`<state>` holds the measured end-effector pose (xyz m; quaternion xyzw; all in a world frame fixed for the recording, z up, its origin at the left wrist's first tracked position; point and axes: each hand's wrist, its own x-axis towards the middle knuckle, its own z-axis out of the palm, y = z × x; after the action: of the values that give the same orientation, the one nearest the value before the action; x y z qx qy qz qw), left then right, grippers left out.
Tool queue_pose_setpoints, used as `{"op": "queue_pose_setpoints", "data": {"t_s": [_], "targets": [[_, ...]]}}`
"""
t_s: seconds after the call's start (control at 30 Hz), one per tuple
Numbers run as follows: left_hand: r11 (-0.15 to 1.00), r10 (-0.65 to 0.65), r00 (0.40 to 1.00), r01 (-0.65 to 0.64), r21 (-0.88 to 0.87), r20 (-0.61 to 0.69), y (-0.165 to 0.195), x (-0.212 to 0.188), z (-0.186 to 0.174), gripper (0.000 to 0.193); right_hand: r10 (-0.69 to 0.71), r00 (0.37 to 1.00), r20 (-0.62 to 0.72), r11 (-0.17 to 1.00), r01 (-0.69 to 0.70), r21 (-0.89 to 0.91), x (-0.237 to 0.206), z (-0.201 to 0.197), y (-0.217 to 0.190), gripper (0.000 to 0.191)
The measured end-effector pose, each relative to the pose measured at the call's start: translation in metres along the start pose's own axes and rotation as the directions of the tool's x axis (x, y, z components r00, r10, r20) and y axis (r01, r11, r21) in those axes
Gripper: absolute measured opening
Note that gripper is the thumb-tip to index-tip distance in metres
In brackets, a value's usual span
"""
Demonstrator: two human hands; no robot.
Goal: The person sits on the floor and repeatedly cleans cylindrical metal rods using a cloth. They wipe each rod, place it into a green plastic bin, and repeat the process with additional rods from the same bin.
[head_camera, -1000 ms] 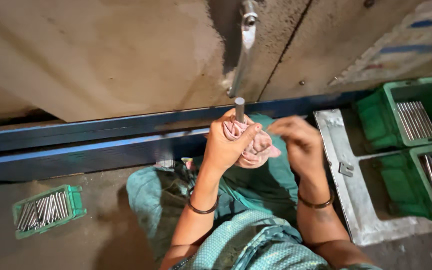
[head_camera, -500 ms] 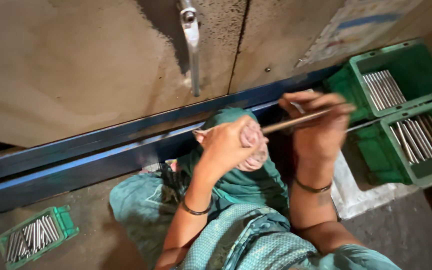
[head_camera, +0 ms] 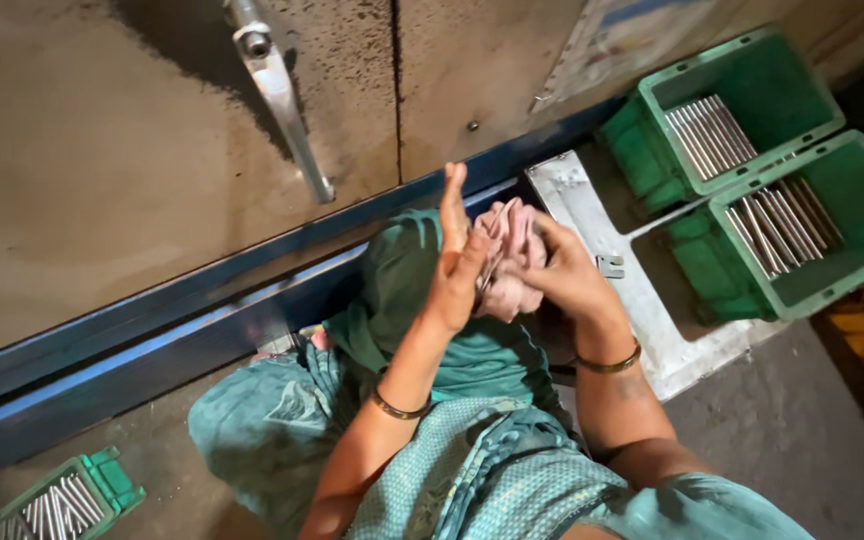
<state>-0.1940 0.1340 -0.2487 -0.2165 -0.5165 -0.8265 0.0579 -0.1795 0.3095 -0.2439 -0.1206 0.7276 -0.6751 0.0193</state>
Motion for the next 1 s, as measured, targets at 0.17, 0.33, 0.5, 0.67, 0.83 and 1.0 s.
{"op": "queue_pose_setpoints", "data": {"t_s": [0.17, 0.33, 0.5, 0.67, 0.83, 1.0], "targets": [[0.992, -0.082, 0.996, 0.077, 0.101, 0.044, -0.009, 0.008, -0.009, 0.053, -0.144, 0.947, -0.288, 0.85, -0.031, -0.526, 0.025, -0.077, 0.027, 0.04], [0.983, -0.182, 0.98, 0.182, 0.017, 0.084, -0.01, 0.009, -0.004, 0.031, -0.203, 0.862, -0.464, 0.375, -0.369, -0.851, 0.06, -0.123, 0.084, 0.047], [0.959, -0.219, 0.969, 0.192, 0.208, 0.114, 0.008, 0.008, -0.011, 0.027, -0.21, 0.89, -0.404, 0.52, -0.249, -0.817, 0.054, -0.126, 0.123, 0.045], [0.957, -0.193, 0.976, 0.166, 0.238, 0.096, 0.024, 0.018, -0.016, 0.024, 0.079, 0.867, -0.492, 0.844, -0.321, -0.43, 0.039, -0.112, 0.08, 0.054], [0.895, -0.24, 0.954, 0.145, 0.421, 0.18, 0.05, 0.013, -0.012, 0.029, 0.089, 0.962, -0.259, 0.996, -0.091, 0.008, 0.031, -0.085, -0.004, 0.047], [0.823, -0.317, 0.926, 0.161, 0.544, 0.206, 0.083, 0.007, -0.011, 0.063, -0.095, 0.979, -0.182, 0.873, 0.17, 0.457, 0.032, -0.031, -0.038, 0.046]]}}
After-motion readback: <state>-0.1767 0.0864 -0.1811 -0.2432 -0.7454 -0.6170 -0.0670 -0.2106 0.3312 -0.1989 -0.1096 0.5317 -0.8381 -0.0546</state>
